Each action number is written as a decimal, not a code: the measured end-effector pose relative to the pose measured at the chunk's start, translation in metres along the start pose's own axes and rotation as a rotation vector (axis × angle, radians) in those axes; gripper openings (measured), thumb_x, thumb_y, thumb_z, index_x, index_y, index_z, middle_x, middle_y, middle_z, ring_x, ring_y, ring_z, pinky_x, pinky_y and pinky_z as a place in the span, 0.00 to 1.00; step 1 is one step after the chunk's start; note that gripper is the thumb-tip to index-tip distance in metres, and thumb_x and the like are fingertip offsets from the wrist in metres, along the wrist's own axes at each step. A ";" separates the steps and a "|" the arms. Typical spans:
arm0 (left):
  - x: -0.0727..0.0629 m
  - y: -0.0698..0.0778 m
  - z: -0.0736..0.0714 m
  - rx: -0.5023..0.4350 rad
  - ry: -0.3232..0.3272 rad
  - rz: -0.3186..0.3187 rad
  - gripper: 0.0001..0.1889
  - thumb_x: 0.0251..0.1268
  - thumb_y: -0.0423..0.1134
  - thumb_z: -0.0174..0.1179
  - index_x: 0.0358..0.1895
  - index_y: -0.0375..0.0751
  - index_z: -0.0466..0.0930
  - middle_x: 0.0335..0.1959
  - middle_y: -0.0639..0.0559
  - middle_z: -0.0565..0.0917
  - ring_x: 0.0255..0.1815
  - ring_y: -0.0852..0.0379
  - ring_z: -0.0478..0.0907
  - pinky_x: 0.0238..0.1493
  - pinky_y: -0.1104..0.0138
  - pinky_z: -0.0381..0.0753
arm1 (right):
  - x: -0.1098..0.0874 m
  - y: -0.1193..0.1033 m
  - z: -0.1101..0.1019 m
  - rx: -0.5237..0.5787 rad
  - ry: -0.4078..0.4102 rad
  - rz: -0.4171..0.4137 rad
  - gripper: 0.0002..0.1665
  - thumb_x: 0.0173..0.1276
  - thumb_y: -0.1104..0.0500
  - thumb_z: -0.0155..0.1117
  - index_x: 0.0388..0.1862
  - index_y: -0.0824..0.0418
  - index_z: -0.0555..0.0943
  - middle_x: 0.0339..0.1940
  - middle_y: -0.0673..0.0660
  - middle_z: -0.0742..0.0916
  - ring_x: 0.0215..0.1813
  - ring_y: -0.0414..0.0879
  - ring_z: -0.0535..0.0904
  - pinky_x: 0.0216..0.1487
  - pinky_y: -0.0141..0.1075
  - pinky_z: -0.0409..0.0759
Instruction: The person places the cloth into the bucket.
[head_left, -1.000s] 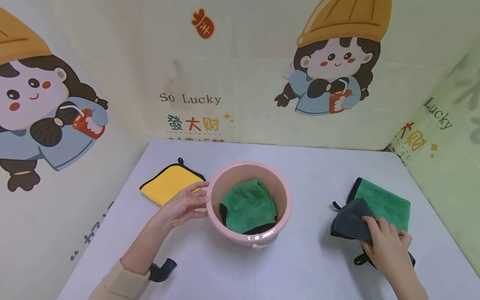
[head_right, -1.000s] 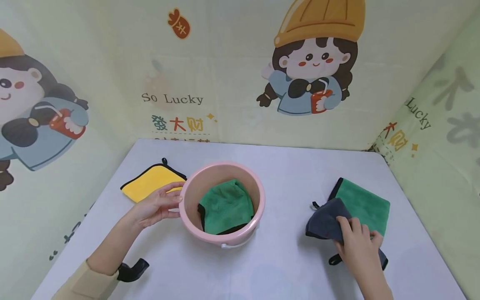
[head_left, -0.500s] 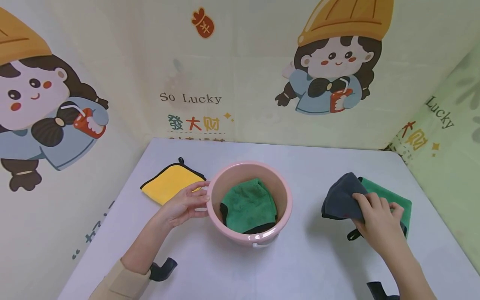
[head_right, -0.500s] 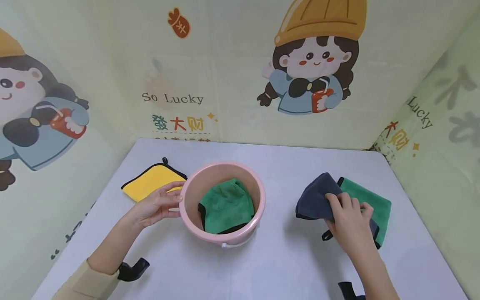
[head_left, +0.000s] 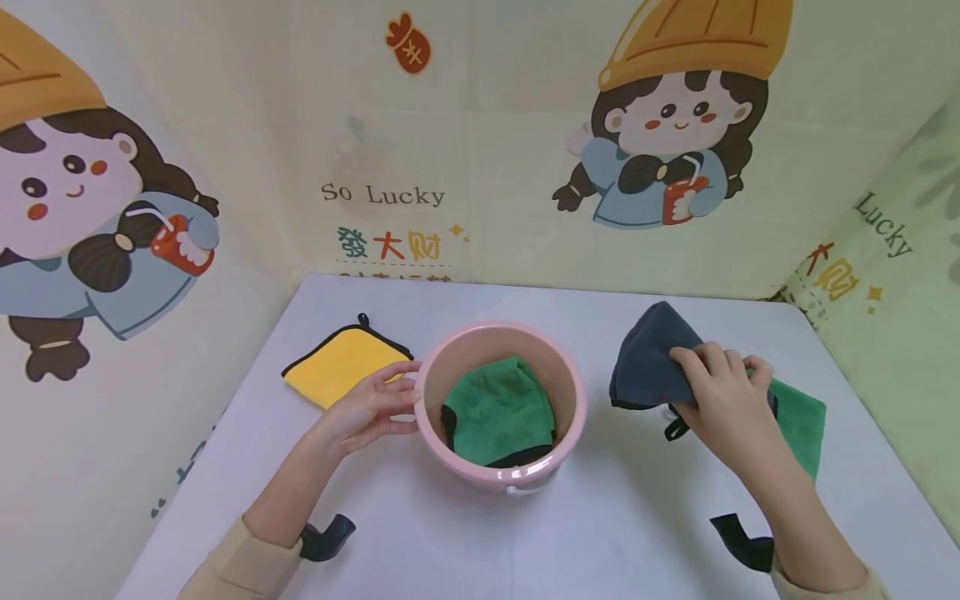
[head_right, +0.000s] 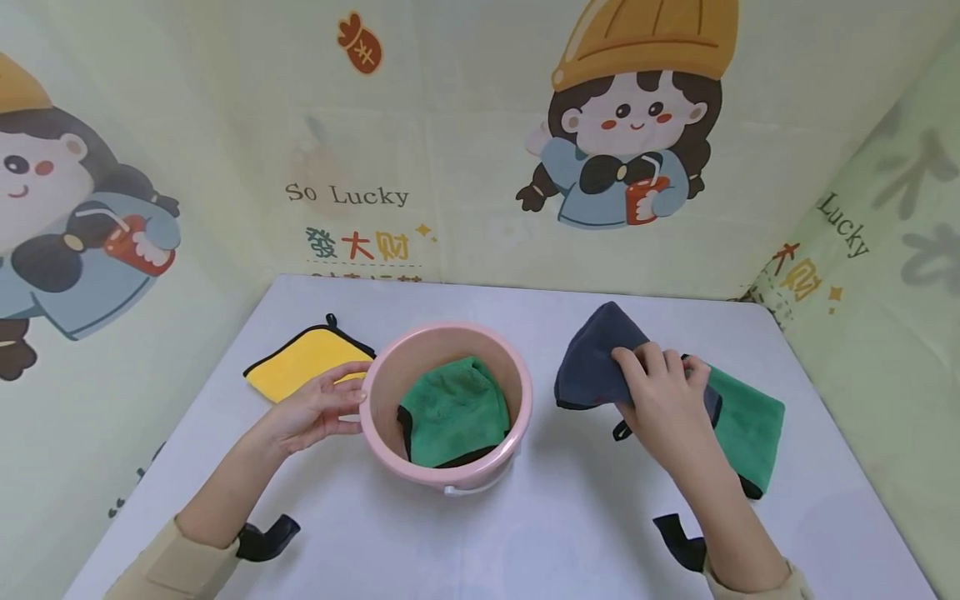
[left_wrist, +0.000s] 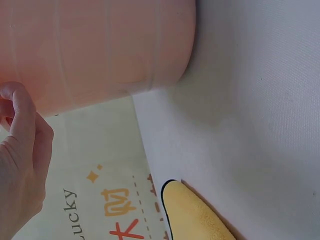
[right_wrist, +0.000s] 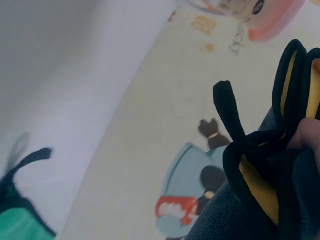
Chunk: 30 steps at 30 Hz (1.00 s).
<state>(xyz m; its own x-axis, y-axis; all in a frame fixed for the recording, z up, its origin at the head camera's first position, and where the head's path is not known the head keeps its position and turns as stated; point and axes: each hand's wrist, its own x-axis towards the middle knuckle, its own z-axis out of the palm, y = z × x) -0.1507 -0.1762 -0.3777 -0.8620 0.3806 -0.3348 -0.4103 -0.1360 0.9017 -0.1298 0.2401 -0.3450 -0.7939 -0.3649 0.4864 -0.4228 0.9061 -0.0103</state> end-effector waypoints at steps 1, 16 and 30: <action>0.000 0.000 0.000 -0.001 -0.002 0.002 0.27 0.62 0.33 0.56 0.64 0.44 0.59 0.47 0.50 0.75 0.49 0.50 0.76 0.48 0.55 0.78 | 0.004 -0.002 -0.001 0.002 0.004 -0.012 0.39 0.34 0.67 0.78 0.49 0.66 0.70 0.38 0.66 0.73 0.40 0.64 0.67 0.42 0.61 0.57; 0.001 0.000 -0.001 0.001 -0.010 0.011 0.27 0.62 0.32 0.56 0.64 0.43 0.59 0.44 0.51 0.77 0.49 0.49 0.76 0.47 0.55 0.78 | 0.046 -0.039 -0.002 0.034 0.051 -0.177 0.37 0.35 0.69 0.78 0.47 0.65 0.72 0.37 0.64 0.75 0.40 0.61 0.70 0.43 0.57 0.59; 0.001 0.000 -0.002 0.021 0.001 0.012 0.27 0.61 0.33 0.57 0.63 0.44 0.60 0.41 0.53 0.78 0.47 0.51 0.77 0.46 0.56 0.79 | 0.072 -0.082 0.003 0.035 -0.062 -0.319 0.34 0.43 0.61 0.77 0.51 0.59 0.74 0.41 0.60 0.75 0.45 0.56 0.70 0.47 0.54 0.61</action>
<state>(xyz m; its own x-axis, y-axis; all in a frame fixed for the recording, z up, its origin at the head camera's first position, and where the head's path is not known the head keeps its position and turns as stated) -0.1521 -0.1777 -0.3788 -0.8672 0.3783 -0.3238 -0.3932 -0.1214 0.9114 -0.1542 0.1391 -0.3117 -0.6435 -0.6425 0.4161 -0.6684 0.7365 0.1035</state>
